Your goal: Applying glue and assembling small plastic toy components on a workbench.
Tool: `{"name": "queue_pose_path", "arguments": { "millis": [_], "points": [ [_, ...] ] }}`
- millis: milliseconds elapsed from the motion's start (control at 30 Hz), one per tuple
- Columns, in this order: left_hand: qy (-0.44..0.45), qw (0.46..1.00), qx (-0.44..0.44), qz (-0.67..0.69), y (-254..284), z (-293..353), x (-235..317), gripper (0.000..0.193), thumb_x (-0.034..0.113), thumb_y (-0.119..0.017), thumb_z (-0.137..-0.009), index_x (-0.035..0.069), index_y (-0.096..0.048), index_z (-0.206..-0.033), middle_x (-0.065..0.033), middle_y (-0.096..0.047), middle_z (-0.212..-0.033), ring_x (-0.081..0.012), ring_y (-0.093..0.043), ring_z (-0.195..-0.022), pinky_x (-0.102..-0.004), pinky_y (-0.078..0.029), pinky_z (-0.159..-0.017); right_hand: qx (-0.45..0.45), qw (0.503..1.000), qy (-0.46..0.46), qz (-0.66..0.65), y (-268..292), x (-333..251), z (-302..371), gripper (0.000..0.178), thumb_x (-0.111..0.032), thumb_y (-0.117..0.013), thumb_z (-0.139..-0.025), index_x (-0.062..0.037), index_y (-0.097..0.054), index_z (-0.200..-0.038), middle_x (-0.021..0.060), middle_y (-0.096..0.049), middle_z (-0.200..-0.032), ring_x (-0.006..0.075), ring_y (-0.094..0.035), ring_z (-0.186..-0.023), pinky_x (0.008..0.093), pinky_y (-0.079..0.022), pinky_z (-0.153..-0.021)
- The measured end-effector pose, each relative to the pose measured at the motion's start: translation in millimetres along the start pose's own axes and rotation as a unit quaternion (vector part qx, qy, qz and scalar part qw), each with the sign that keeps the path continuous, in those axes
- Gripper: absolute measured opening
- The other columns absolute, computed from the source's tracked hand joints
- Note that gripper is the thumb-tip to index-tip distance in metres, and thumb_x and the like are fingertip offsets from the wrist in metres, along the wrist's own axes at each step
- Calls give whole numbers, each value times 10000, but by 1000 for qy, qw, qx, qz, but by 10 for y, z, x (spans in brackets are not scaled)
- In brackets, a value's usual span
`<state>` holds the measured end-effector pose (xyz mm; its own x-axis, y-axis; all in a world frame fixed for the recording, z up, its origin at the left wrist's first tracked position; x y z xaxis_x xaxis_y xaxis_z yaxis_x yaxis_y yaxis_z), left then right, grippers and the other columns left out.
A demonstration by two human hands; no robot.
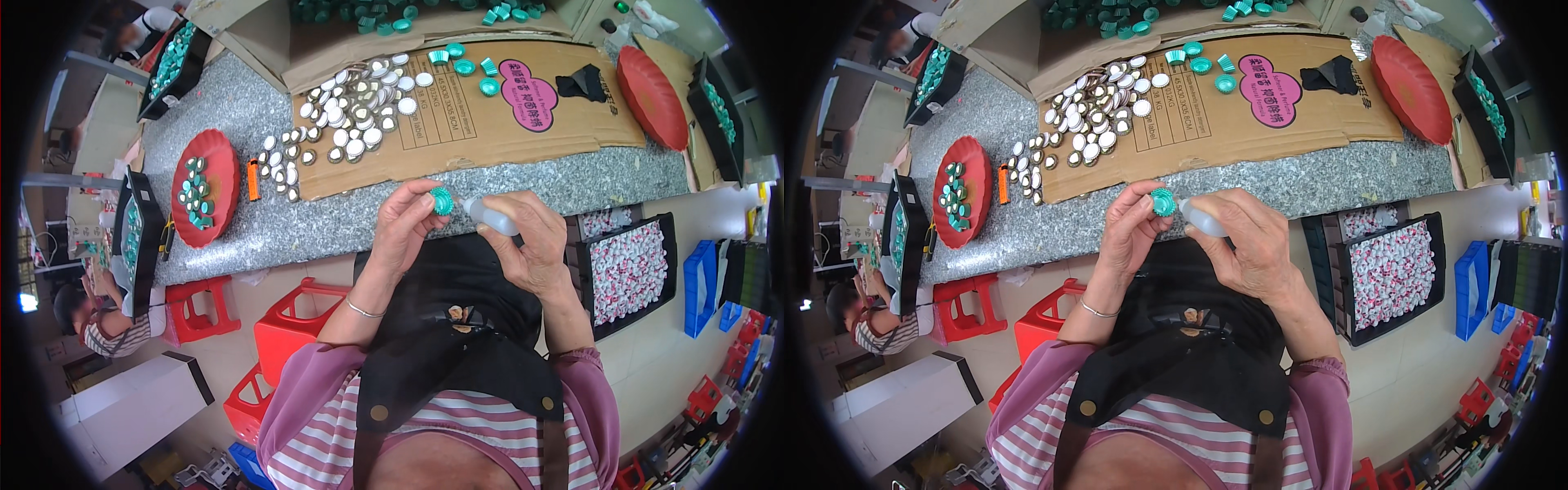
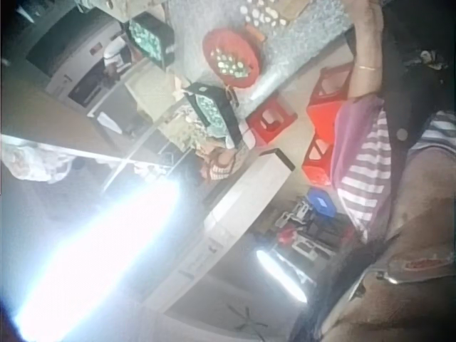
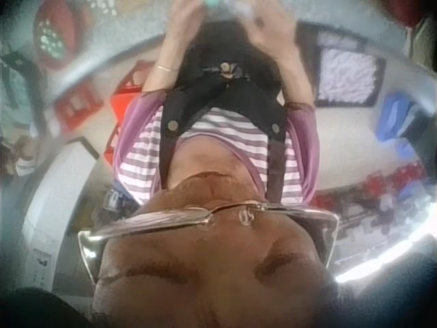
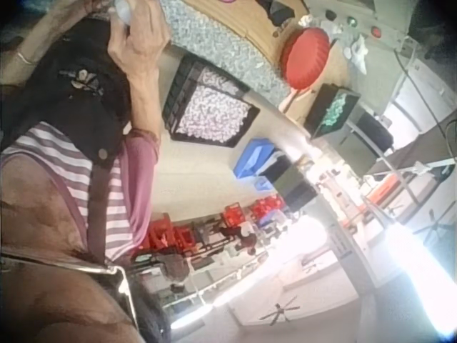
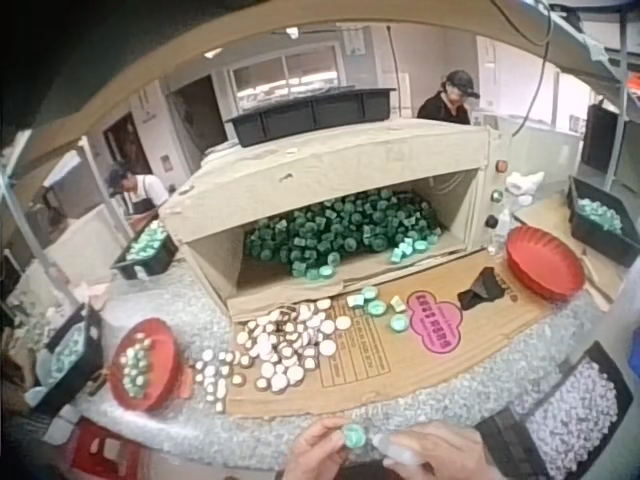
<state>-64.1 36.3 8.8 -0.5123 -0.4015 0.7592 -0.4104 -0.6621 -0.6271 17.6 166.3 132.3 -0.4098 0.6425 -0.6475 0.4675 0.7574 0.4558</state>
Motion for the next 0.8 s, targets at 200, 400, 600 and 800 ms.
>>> {"name": "queue_pose_path", "arguments": {
  "millis": [200, 400, 600, 800],
  "points": [
    [23, 999, -10, 24, 2, 8, -68, 217, 155, -521, -899, 29, -557, -1072, -103, -637, -955, -118, -618, -742, -218, -507, -664, 2, 1000, -6, -8, -1, 9, 20, 250, -23, -700, -692, -14, -600, -921, 101, -617, -815, 230, -610, -666, 295, -484, -558],
    [46, 998, 16, 35, 23, -6, -108, 224, 162, -524, -892, 17, -544, -1061, -72, -612, -888, -140, -606, -729, -243, -512, -662, 48, 996, -65, -26, 115, 130, 89, 236, 24, -676, -679, -4, -605, -902, 119, -609, -793, 219, -606, -691, 294, -479, -598],
    [22, 996, 11, 84, 194, -56, -54, 236, 155, -524, -890, 1, -536, -1069, -73, -613, -886, -152, -607, -747, -255, -512, -686, 213, 854, -284, -381, 367, 1084, 741, 299, 57, -565, -773, -30, -411, -1014, 113, -513, -1042, 223, -556, -997, 370, -426, -912],
    [-10, 991, 25, 128, 358, -3, 11, 240, 137, -517, -890, -14, -525, -1076, -99, -609, -937, -163, -613, -796, -273, -519, -712, 204, 919, -279, -187, 598, 1507, 783, 304, -2, -562, -849, 7, -480, -1141, 106, -552, -1098, 141, -534, -957, 257, -427, -851]
  ]
}}
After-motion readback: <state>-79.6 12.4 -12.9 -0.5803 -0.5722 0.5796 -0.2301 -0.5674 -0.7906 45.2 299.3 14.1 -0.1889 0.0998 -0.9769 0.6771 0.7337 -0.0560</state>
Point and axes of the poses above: each hand's wrist, its own z-axis away from the middle knuckle, its own y-axis out of the back of the hand, x = y × z, the point moved 7 cm from there along -z, towards the middle knuckle
